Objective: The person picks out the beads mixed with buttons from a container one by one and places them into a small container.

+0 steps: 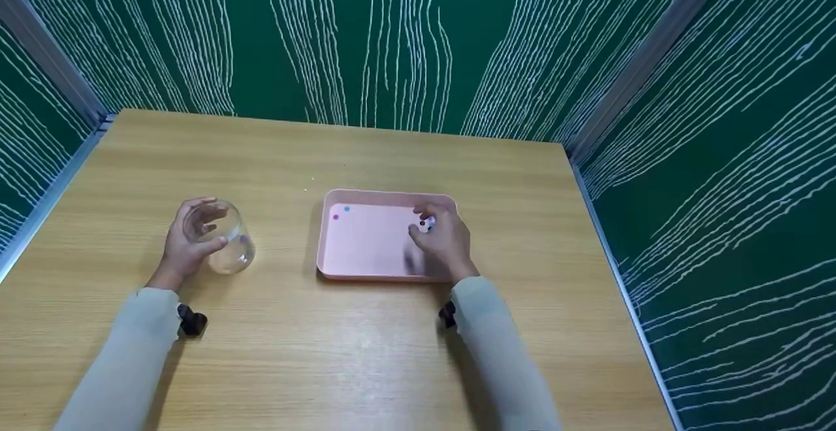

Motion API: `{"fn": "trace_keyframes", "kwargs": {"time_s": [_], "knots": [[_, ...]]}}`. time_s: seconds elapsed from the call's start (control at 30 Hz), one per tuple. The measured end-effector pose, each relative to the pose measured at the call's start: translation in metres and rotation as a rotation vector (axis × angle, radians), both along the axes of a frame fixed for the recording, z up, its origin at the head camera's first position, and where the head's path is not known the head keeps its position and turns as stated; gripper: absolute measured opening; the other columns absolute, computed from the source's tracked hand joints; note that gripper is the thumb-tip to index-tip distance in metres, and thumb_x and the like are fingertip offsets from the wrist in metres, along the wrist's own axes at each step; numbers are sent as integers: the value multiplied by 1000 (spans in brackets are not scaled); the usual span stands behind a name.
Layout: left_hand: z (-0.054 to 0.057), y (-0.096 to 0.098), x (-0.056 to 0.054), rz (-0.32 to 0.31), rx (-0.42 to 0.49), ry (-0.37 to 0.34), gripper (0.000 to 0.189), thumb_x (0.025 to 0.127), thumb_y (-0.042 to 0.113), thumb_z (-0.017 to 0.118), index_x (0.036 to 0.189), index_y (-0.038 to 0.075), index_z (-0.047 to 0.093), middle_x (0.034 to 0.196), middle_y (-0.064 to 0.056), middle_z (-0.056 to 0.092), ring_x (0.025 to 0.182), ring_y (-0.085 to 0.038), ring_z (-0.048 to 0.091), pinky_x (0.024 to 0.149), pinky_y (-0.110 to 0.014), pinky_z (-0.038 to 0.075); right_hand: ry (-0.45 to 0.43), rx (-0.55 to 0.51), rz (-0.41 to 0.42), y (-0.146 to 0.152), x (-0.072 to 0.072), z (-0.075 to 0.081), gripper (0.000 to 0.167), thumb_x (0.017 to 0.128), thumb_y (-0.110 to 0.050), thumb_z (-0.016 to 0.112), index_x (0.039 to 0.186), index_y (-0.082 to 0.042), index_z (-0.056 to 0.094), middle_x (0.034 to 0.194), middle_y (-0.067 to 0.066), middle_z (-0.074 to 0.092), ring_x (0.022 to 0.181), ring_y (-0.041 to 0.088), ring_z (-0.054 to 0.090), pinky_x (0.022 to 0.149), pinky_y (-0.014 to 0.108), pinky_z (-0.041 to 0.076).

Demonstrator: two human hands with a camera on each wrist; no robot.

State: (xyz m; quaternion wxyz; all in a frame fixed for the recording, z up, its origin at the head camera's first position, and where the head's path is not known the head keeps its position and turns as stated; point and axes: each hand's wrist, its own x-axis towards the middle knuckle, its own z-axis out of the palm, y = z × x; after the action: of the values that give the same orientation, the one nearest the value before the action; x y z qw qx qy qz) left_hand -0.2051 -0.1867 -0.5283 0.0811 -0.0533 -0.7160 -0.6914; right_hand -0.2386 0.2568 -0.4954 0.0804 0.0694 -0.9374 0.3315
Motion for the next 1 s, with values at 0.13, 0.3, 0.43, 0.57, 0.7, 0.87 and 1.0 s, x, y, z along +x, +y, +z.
{"fn": "trace_keyframes", "kwargs": {"time_s": [0.13,0.3,0.43,0.57,0.7,0.87,1.0], "knots": [[-3,-1,-1,5,-8,19,69,72,-5,75,133,3,42,129,-18,54,124,-30,50,105,-53,30,-52,10,-13,6,-3,2,27,83,-24,72,109,-23,69,111,5,68,102,29,63,88,44,45],[16,3,9,-13,-1,16,68,73,-5,74,133,-1,41,130,-25,52,126,-39,46,106,-58,27,-144,50,-63,11,-8,1,32,84,-26,71,116,-24,66,115,3,67,109,25,58,99,52,41],[23,6,13,-17,11,8,68,73,-6,75,132,-2,42,130,-26,52,126,-43,44,105,-59,26,-196,78,-117,15,-13,-2,34,84,-27,71,118,-25,66,117,0,65,110,23,55,101,53,41],[20,6,12,-14,15,3,68,72,-7,74,132,-3,41,130,-25,52,127,-43,44,106,-58,26,-229,133,-144,21,-20,-5,36,84,-28,72,119,-24,66,116,1,64,106,25,55,98,51,43],[8,4,5,-8,34,1,70,71,-9,74,133,-2,40,130,-22,52,127,-41,44,107,-57,25,-227,198,-138,29,-28,-9,35,83,-27,71,118,-22,67,113,3,66,100,25,56,92,48,45],[-5,2,-2,7,18,20,70,72,-7,75,132,1,41,130,-19,54,124,-32,48,106,-55,27,-269,206,-146,37,-36,-13,34,84,-27,70,116,-18,67,111,4,66,98,26,56,88,45,46],[-7,1,-3,12,9,49,69,72,-5,76,131,2,42,129,-21,55,123,-33,49,104,-57,28,-294,219,-137,41,-43,-13,39,83,-25,69,120,-15,65,113,7,65,101,27,58,91,47,47]]}}
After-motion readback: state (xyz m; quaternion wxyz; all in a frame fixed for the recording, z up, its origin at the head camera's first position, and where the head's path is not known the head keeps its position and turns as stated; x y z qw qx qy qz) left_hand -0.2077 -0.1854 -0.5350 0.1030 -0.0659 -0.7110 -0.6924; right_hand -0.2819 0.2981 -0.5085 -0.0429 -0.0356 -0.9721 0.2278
